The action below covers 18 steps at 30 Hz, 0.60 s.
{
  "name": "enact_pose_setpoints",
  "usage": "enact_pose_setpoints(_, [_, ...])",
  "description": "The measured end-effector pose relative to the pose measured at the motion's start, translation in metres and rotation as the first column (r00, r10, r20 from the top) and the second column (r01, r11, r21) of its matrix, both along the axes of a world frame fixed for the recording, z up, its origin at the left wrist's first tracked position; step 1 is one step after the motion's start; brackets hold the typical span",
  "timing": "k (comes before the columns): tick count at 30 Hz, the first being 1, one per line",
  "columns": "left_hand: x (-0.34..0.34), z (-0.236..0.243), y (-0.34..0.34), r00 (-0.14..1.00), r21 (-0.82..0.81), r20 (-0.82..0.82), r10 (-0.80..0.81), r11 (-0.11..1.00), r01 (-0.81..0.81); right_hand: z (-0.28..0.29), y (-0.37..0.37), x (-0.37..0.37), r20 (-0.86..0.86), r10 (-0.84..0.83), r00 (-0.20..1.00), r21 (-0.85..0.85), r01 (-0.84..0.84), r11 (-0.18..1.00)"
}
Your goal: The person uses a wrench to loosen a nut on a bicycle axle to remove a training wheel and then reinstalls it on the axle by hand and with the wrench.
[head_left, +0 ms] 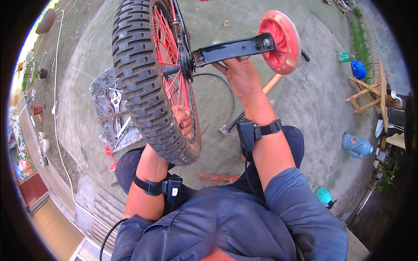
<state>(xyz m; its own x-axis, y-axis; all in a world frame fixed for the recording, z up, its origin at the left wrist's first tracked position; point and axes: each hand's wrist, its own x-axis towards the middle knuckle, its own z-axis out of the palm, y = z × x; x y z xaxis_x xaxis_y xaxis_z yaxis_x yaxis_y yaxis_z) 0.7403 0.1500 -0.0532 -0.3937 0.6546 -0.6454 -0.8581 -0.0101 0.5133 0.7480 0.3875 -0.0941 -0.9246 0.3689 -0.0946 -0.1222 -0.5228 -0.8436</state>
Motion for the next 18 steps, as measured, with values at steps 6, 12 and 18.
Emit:
enact_pose_setpoints(6, [0.001,-0.02,-0.007,0.999,0.189,0.039,0.023,0.982,-0.03,-0.017,-0.025,0.038,0.098,-0.068,0.993,-0.341,0.098,0.935])
enact_pose_setpoints(12, [0.007,-0.004,0.0,0.995,0.046,0.014,0.101,0.994,-0.101,-0.039,-0.046,0.039,0.131,-0.226,0.965,-0.671,0.254,0.696])
enact_pose_setpoints(18, [0.004,-0.013,-0.004,0.996,0.085,0.032,0.08,0.993,-0.082,-0.042,-0.031,0.027,0.203,-0.227,0.953,-0.645,0.304,0.701])
